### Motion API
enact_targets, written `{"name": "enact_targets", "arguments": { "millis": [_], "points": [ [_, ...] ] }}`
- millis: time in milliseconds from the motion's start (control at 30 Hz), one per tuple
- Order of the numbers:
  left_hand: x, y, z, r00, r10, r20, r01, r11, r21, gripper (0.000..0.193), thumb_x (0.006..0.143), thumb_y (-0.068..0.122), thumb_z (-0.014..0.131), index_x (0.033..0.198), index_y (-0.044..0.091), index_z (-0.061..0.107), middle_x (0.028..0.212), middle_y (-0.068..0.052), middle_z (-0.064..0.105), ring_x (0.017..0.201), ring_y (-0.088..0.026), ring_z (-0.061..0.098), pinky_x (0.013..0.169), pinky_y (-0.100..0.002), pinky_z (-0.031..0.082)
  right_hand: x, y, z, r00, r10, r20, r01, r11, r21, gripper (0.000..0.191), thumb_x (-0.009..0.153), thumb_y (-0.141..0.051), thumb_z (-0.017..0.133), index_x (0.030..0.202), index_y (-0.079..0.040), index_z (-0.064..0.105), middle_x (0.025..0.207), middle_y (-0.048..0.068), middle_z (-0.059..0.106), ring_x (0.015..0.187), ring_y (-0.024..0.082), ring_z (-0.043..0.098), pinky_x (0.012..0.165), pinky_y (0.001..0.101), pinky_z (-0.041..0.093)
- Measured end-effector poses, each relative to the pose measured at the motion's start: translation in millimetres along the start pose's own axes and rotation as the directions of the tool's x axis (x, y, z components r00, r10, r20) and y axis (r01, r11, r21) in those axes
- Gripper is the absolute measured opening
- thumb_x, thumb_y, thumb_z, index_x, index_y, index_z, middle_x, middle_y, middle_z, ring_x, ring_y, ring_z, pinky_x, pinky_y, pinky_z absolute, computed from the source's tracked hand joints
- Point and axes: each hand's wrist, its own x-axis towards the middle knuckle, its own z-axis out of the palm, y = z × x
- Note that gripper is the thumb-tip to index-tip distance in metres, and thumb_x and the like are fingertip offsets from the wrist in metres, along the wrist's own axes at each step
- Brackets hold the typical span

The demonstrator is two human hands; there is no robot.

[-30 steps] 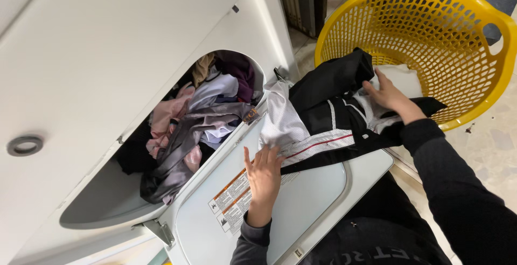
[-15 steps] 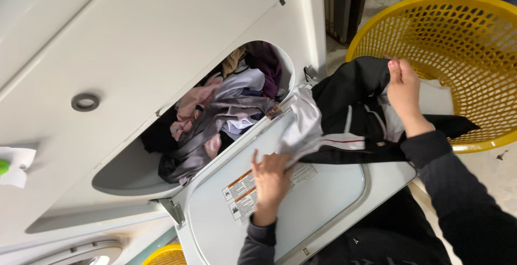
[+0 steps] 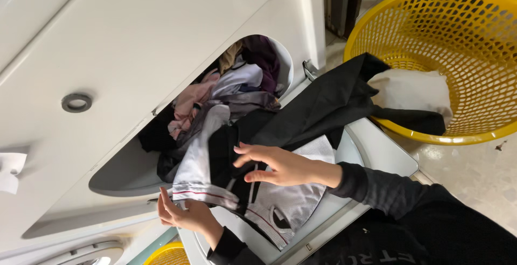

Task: The person sits on the floor in front of a top-loading dryer, opens the lid, and pulls clothing items out of the drum one at a time, placing them into a yellow laundry basket beside them. They then lay a black garment across the open dryer door and fold it by aligning the sleeves and sides.

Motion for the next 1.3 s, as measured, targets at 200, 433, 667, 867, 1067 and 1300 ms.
{"name": "enact_targets", "arguments": {
  "millis": [200, 433, 667, 867, 1067, 1300],
  "points": [
    [-19, 52, 7, 0.938, 0.308, 0.161, -0.266, 0.934, -0.238, 0.04, 0.097, 0.005, 0.073, 0.135, 0.014, 0.062, 0.139, -0.006, 0.062, 0.141, -0.034, 0.052, 0.124, -0.055, 0.031, -53, 49, -37, 0.893, -0.2, -0.403, -0.08, 0.811, -0.58, 0.033, 0.095, -0.025, 0.074, 0.126, -0.017, 0.065, 0.151, 0.01, 0.054, 0.153, 0.033, 0.041, 0.125, 0.0681, 0.016],
    [-75, 188, 27, 0.412, 0.824, 0.388, -0.492, 0.56, -0.667, 0.07, 0.084, 0.038, 0.081, 0.146, 0.017, 0.056, 0.148, -0.021, 0.05, 0.143, -0.042, 0.039, 0.123, -0.063, 0.015, -125, 103, -89, 0.708, 0.065, -0.703, -0.677, 0.346, -0.65, 0.05, 0.091, -0.035, 0.07, 0.134, -0.01, 0.065, 0.144, 0.037, 0.043, 0.137, 0.061, 0.024, 0.096, 0.08, 0.014],
    [-71, 223, 73, 0.315, 0.769, 0.556, -0.568, 0.622, -0.539, 0.087, 0.078, 0.041, 0.081, 0.149, 0.004, 0.049, 0.108, -0.014, 0.06, 0.106, -0.032, 0.056, 0.112, -0.061, 0.028, -131, 122, -89, 0.746, -0.003, -0.665, -0.6, 0.43, -0.675, 0.021, 0.098, -0.025, 0.065, 0.105, -0.006, 0.07, 0.139, 0.033, 0.051, 0.15, 0.055, 0.027, 0.115, 0.0725, 0.026],
    [-74, 186, 84, 0.295, 0.85, 0.436, -0.726, 0.496, -0.477, 0.029, 0.08, 0.023, 0.076, 0.104, 0.009, 0.068, 0.084, -0.003, 0.056, 0.088, -0.022, 0.059, 0.11, -0.051, 0.039, -132, 98, -59, 0.78, 0.039, -0.624, -0.583, 0.404, -0.704, 0.018, 0.095, -0.027, 0.067, 0.106, -0.014, 0.072, 0.148, 0.03, 0.04, 0.152, 0.054, 0.02, 0.112, 0.0817, 0.015],
    [0, 119, 98, 0.35, 0.859, 0.375, -0.905, 0.413, -0.101, 0.026, 0.079, 0.014, 0.068, 0.104, 0.009, 0.072, 0.081, -0.004, 0.055, 0.085, -0.022, 0.059, 0.102, -0.048, 0.043, -138, 76, -23, 0.854, 0.046, -0.518, -0.437, 0.602, -0.668, 0.047, 0.09, -0.035, 0.07, 0.135, -0.026, 0.064, 0.165, 0.028, 0.006, 0.15, 0.058, 0.004, 0.105, 0.0856, 0.007],
    [56, 46, 110, 0.838, 0.332, 0.433, -0.471, 0.841, 0.267, 0.03, 0.084, 0.032, 0.075, 0.096, 0.005, 0.072, 0.092, -0.012, 0.072, 0.085, -0.03, 0.065, 0.096, -0.044, 0.042, -134, 85, -18, 0.839, 0.055, -0.542, -0.447, 0.636, -0.629, 0.053, 0.091, -0.034, 0.07, 0.142, -0.025, 0.056, 0.17, 0.025, 0.006, 0.155, 0.058, 0.0, 0.11, 0.0855, 0.004]
  ]
}}
